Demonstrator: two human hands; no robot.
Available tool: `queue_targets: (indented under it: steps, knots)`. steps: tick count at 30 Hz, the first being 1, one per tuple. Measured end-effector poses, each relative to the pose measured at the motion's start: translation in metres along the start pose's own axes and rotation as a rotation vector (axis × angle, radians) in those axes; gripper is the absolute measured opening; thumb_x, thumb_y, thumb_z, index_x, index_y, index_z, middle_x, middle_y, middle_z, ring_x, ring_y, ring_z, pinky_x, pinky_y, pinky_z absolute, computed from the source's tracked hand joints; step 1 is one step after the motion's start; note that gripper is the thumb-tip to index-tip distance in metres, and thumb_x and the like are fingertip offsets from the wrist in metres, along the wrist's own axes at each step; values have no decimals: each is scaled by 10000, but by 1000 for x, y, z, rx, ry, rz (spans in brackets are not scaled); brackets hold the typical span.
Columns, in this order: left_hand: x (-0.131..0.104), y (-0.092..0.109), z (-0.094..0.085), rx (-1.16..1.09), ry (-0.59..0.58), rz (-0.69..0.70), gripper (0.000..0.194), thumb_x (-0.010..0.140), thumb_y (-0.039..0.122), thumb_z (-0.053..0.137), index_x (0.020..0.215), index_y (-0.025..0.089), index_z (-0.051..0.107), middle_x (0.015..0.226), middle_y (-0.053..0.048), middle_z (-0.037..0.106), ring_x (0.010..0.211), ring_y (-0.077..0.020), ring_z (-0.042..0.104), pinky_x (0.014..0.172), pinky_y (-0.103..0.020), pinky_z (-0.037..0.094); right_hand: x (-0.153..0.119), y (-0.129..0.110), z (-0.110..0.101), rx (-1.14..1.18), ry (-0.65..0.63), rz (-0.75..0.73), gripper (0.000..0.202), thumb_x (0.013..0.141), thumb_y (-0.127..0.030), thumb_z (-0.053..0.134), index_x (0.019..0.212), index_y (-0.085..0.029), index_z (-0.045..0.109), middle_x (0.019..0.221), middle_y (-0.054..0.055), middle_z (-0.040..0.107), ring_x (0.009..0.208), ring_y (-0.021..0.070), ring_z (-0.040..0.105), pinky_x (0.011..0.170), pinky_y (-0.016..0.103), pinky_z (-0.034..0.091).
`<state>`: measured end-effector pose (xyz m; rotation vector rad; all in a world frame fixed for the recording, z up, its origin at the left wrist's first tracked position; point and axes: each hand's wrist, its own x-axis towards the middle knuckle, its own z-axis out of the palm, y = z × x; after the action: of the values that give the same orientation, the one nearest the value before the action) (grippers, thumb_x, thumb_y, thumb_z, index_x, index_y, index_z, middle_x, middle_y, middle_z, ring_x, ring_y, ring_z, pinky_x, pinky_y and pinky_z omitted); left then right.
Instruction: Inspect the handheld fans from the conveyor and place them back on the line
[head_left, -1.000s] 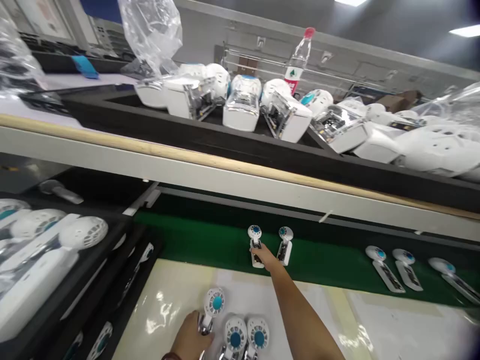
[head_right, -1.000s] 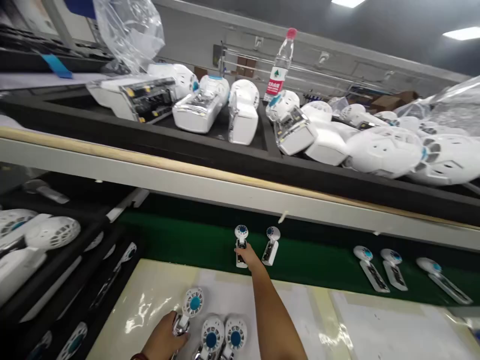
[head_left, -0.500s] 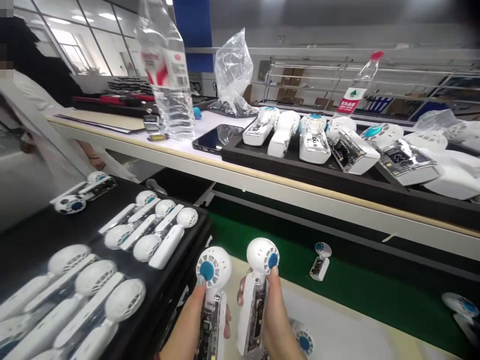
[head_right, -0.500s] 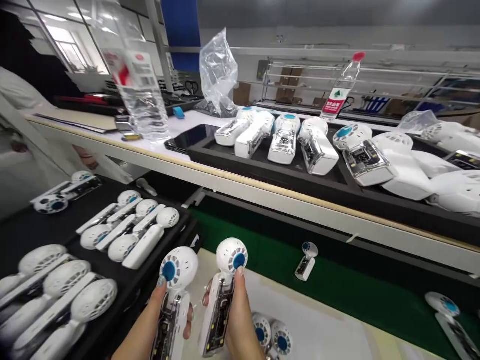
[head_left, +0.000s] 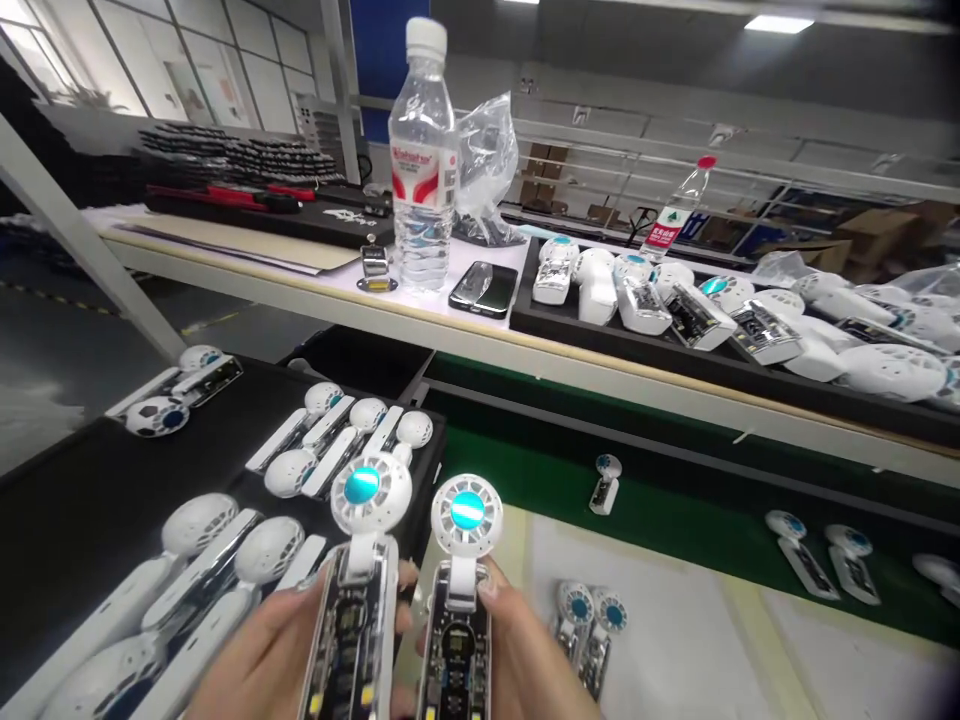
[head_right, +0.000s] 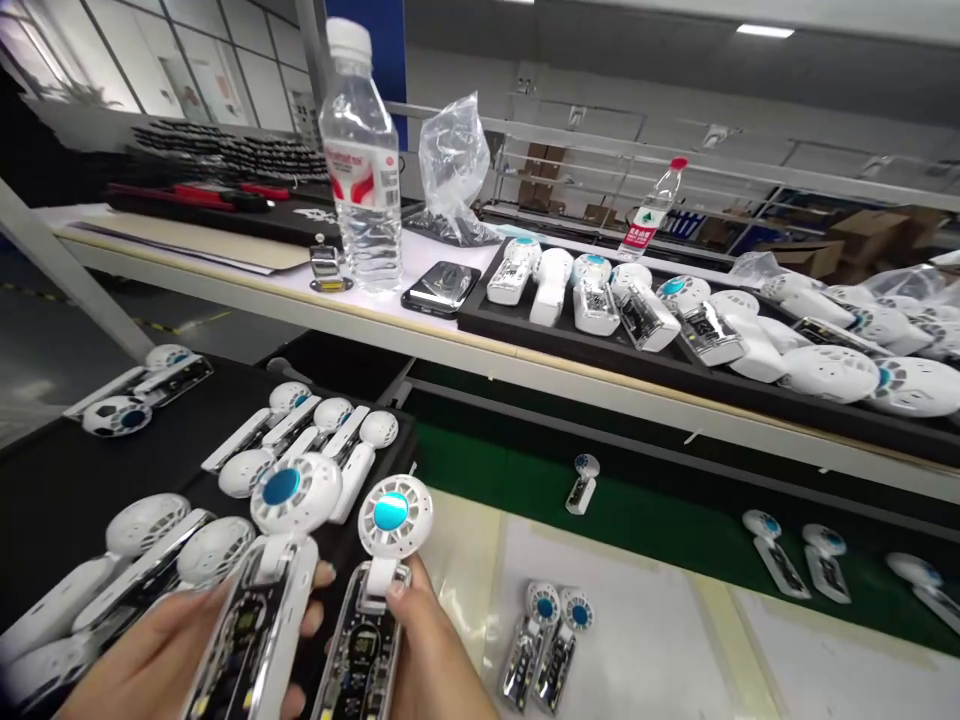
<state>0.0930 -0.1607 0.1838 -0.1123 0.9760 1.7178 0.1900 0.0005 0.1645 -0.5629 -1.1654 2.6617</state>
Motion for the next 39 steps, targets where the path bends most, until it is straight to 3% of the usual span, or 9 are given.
queue_targets:
  steps: [3,9,14,22,26,29,31,35,39]
  knots:
    - [-11,17,-15,-36,-172,37,418,766,401,503,1115,192,599,981,-103,677,902,-315,617,834,-500,480,-14,-3,44,193,-178,171,381,801,-439,402,1033,-194,580,879,59,627,799,212,581,767,388,453]
    - [-27,47,-39,-26,-406,173,447,896,287,263,1237,112,493,1107,-157,615,1026,-304,565,900,-484,446,-10,3,97,230,-275,107,456,883,-372,214,1023,-165,596,908,73,623,812,196,578,815,367,431]
    - [-39,62,-56,-33,-444,248,369,890,224,313,1195,196,519,1203,-99,580,1029,-287,576,843,-450,498,-3,17,120,195,-181,91,470,874,-379,228,1128,-161,558,959,83,626,872,213,572,819,370,432]
    - [-59,83,-90,71,-386,277,380,805,258,504,1185,254,512,1102,-53,628,963,-249,595,781,-373,514,13,56,157,-17,-24,86,446,798,-477,386,1132,-222,535,945,72,641,840,247,597,729,404,479]
    - [-56,103,-160,438,-146,450,609,784,263,531,1344,284,293,1334,-67,461,1124,-260,507,921,-382,434,41,78,174,-366,59,-32,577,721,-419,615,1248,-288,418,1065,43,623,972,251,564,824,404,447]
    - [-51,137,-241,1074,335,631,606,781,328,496,1346,202,315,1398,-72,376,1248,-224,379,1064,-344,266,81,91,193,-810,-140,-187,514,728,-287,620,1221,-284,476,1190,28,564,1123,253,462,974,423,317]
    - [-51,165,-293,1220,524,643,605,750,334,500,1309,132,385,1374,-110,404,1255,-251,365,1083,-367,207,113,103,212,-1131,-344,-328,488,729,-169,576,1196,-298,514,1177,22,568,1102,257,455,965,440,302]
    - [-59,216,-364,1320,657,610,633,699,355,508,1269,87,443,1320,-133,470,1219,-287,410,1055,-392,249,177,148,256,-1701,-702,-688,437,750,-89,513,1147,-265,559,1003,56,626,979,249,476,900,459,326]
    - [-62,241,-393,1367,690,580,652,686,369,504,1271,86,443,1317,-122,476,1218,-286,416,1039,-381,277,227,204,297,-2069,-900,-789,343,844,-157,420,1125,-284,569,1018,58,616,1009,260,465,967,552,233]
